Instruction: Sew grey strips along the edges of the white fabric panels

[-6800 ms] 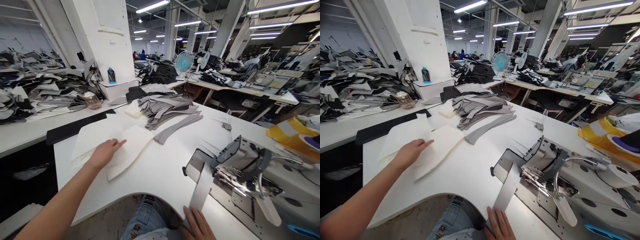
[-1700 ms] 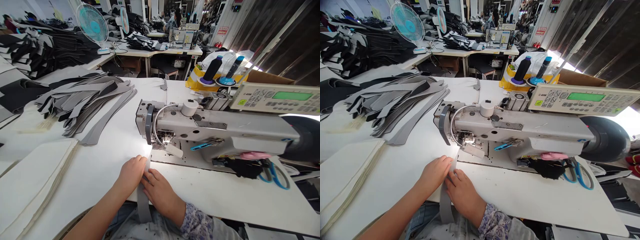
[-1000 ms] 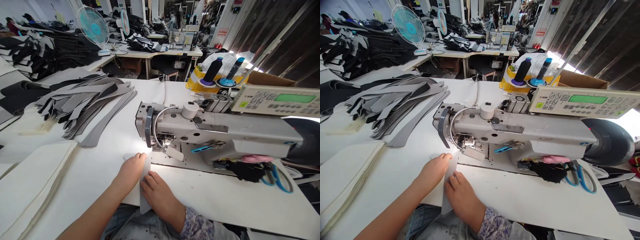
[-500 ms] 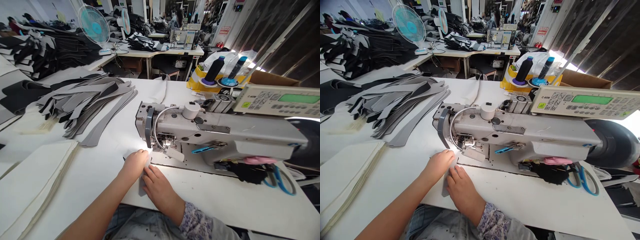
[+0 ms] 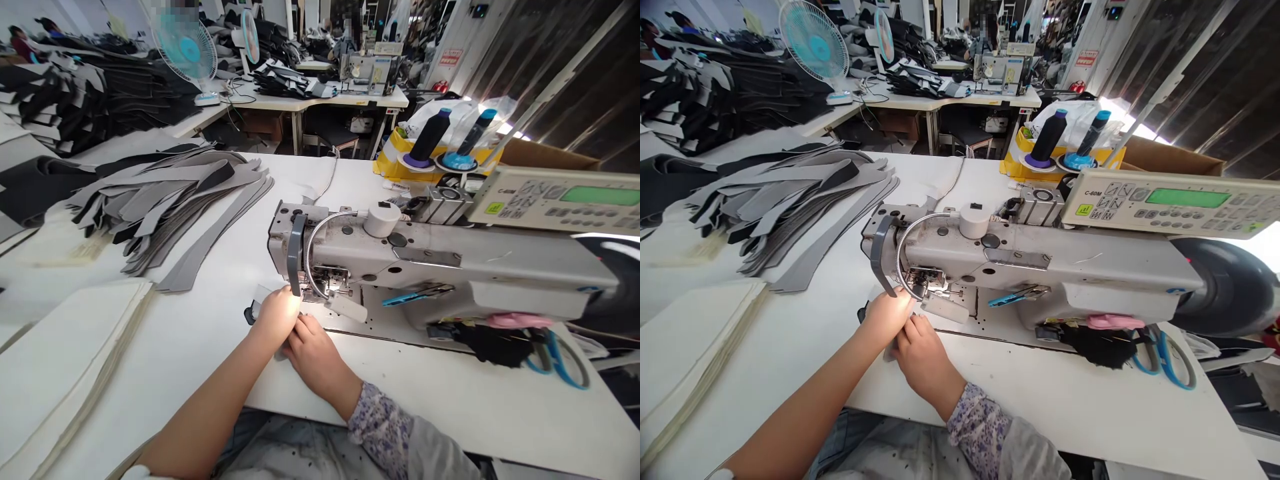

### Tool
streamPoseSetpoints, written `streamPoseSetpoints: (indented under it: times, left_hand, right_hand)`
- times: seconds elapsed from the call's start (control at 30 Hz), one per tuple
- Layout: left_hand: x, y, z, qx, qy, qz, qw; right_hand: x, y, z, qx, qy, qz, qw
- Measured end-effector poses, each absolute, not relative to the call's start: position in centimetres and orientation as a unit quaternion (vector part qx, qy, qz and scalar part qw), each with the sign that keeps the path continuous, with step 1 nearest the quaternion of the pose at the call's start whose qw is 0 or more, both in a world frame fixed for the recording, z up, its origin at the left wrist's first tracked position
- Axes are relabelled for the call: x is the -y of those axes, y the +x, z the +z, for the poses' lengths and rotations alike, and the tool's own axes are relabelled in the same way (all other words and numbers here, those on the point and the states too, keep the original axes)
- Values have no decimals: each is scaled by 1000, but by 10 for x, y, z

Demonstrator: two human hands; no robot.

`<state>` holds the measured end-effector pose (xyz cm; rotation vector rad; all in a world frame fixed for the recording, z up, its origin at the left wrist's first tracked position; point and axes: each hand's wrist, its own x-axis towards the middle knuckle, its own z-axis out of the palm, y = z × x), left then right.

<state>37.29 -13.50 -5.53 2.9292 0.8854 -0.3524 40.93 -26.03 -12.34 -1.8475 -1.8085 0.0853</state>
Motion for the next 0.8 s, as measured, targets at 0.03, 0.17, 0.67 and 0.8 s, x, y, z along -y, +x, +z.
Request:
streamPoseSetpoints:
  times: [0.03,0.17,0.67,0.8]
  left_hand:
    - [133,368,-56,-267,957,-107,38]
    - [120,331,-58,-192,976,-38,97]
    - [106,330,-83,-104,994,32,-20]
    - [112,337,-86,-125,991,22,-45]
  right_hand:
    - [262,409,-125,672,-689,26,270]
    - [271,403,-129,671,-695,-6,258]
    - [270,403,-129,674,-700,-19,236]
    - [264,408,-129,668,-700,-28,250]
